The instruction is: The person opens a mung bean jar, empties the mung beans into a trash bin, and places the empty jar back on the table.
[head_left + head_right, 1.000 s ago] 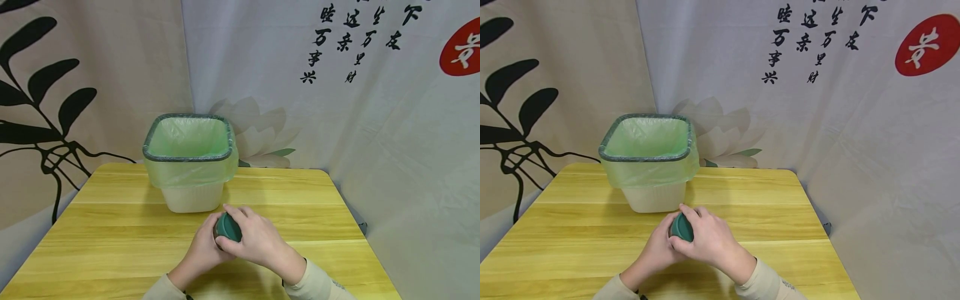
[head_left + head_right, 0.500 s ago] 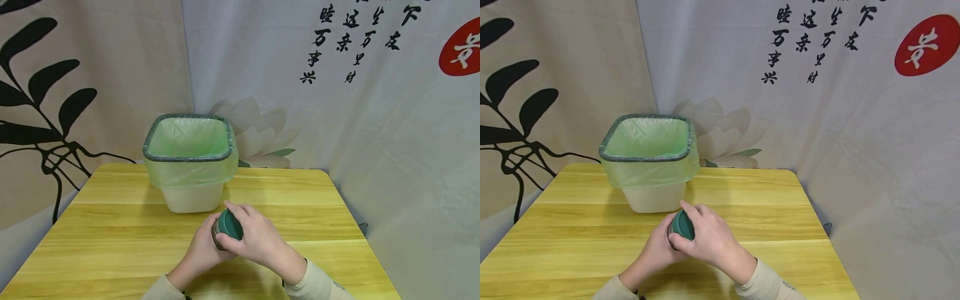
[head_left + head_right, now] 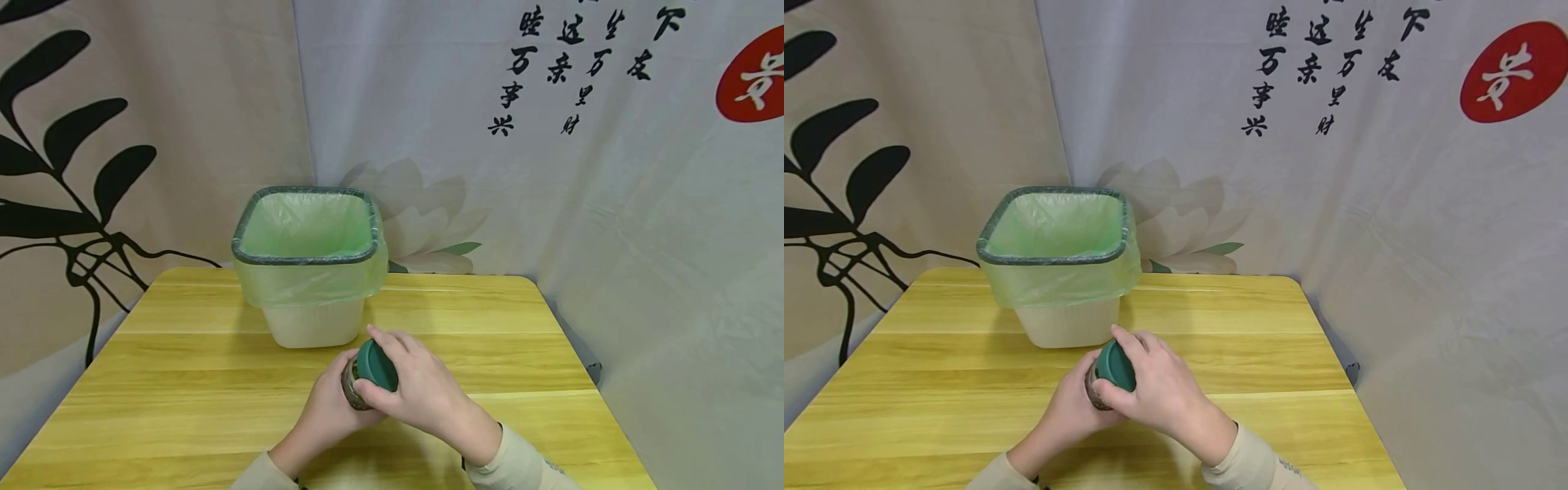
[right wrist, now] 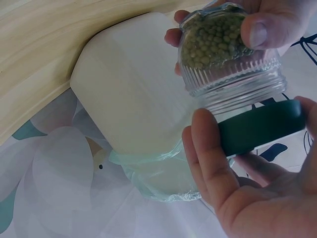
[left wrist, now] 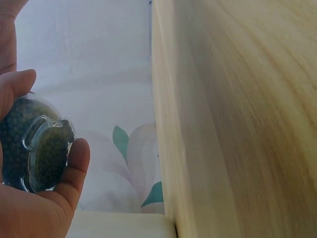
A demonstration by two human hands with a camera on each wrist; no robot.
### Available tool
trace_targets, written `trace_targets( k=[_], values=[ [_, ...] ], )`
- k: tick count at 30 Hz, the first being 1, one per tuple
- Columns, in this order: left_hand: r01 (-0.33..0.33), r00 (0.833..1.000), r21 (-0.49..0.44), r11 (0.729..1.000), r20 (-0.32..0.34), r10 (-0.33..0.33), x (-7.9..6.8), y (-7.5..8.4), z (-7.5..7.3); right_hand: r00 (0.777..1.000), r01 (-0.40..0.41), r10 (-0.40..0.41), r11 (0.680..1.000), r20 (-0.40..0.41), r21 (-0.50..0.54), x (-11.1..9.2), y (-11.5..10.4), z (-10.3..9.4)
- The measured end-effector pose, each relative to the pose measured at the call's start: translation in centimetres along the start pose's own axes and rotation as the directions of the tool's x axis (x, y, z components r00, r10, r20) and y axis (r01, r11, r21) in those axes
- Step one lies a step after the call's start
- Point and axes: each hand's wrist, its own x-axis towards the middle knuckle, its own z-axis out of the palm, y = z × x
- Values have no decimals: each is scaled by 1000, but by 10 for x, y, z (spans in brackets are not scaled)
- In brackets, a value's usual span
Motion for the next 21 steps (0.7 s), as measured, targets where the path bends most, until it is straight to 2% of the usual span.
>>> trace_targets(
  k=[8,21],
  values=[
    [-2,1000,-16,1000,-10,2,-2,0,-2,998,36,-37,999,-42,-3,-1,1,0],
    [-15,999,-3,1000,-38,15,-3,1,-3,998,22,-22,1000,-54,9,-2,0,0]
  ],
)
